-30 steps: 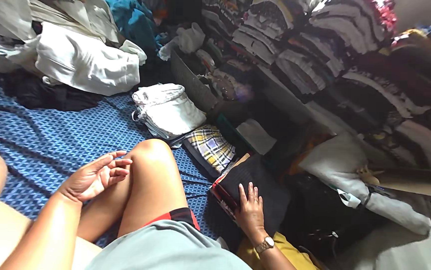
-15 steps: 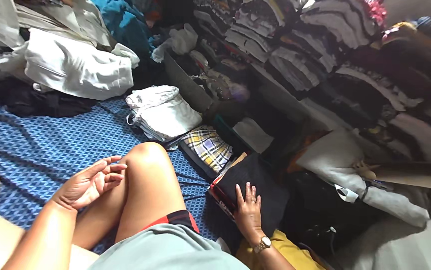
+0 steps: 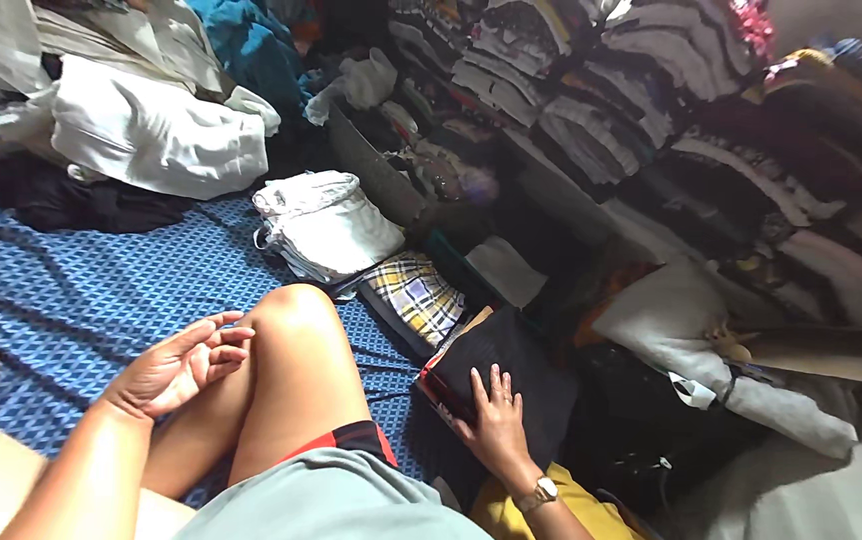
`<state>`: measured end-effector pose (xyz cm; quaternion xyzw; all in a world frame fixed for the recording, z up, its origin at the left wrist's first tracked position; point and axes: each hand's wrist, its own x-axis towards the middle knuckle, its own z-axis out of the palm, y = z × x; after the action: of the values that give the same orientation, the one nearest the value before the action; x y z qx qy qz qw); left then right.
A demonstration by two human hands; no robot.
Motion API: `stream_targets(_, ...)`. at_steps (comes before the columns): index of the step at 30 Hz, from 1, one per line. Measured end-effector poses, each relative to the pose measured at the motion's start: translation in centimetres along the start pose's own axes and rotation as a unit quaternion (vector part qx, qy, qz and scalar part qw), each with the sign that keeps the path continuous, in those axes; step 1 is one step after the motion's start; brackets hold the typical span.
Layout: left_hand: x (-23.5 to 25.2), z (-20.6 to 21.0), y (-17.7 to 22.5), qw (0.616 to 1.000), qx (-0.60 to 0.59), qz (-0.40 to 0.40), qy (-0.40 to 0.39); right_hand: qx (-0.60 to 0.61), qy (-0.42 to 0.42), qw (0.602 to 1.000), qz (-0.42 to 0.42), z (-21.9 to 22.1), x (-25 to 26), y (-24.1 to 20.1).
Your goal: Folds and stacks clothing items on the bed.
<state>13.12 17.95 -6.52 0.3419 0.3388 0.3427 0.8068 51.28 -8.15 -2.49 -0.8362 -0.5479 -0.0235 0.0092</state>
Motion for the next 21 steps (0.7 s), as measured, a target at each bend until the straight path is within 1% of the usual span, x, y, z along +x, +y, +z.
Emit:
stream_targets(1,0.0,0.0,0.0,1.000,0.001,-0.001,-0.001,0.021,-0.067,0.997,0.022,-2.2,0.7,-0.1)
stream_targets(2,0.1,0.0,0.0,1.000,-0.003,-0.001,-0.002,0.053,-0.111,0.992,0.043,-4.3,1.5,0.0)
stream_targets(3,0.1,0.0,-0.1,1.000,-0.006,-0.001,-0.002,0.093,-0.111,0.988,0.054,-6.0,2.3,0.5)
stream_targets(5,0.1,-0.1,-0.1,1.000,-0.007,-0.001,-0.003,0.154,-0.022,0.986,0.058,-8.0,4.0,1.9)
stream_targets(7,0.0,-0.1,-0.1,1.000,-0.007,0.001,-0.006,0.178,0.066,0.979,0.080,-8.7,6.4,3.6)
stream_targets(8,0.0,-0.1,-0.1,1.000,-0.008,0.002,-0.007,0.186,0.086,0.973,0.103,-8.5,7.6,4.6)
stream_targets(9,-0.1,0.0,-0.1,1.000,-0.009,0.001,-0.008,0.197,0.082,0.968,0.130,-8.1,8.8,5.6)
stream_targets(12,-0.2,0.4,0.1,1.000,0.001,-0.004,-0.002,0.232,0.027,0.954,0.190,-5.7,11.1,7.2)
stream_targets(14,-0.3,0.5,0.2,1.000,0.005,-0.004,-0.001,0.209,0.001,0.956,0.205,-3.3,11.5,6.7)
stream_targets(16,-0.2,0.3,0.1,1.000,0.004,-0.005,-0.002,0.154,-0.016,0.961,0.228,-1.1,11.1,5.7)
stream_targets(21,-0.1,0.3,0.0,1.000,0.009,-0.007,-0.002,0.139,0.004,0.963,0.232,-0.4,10.9,5.5)
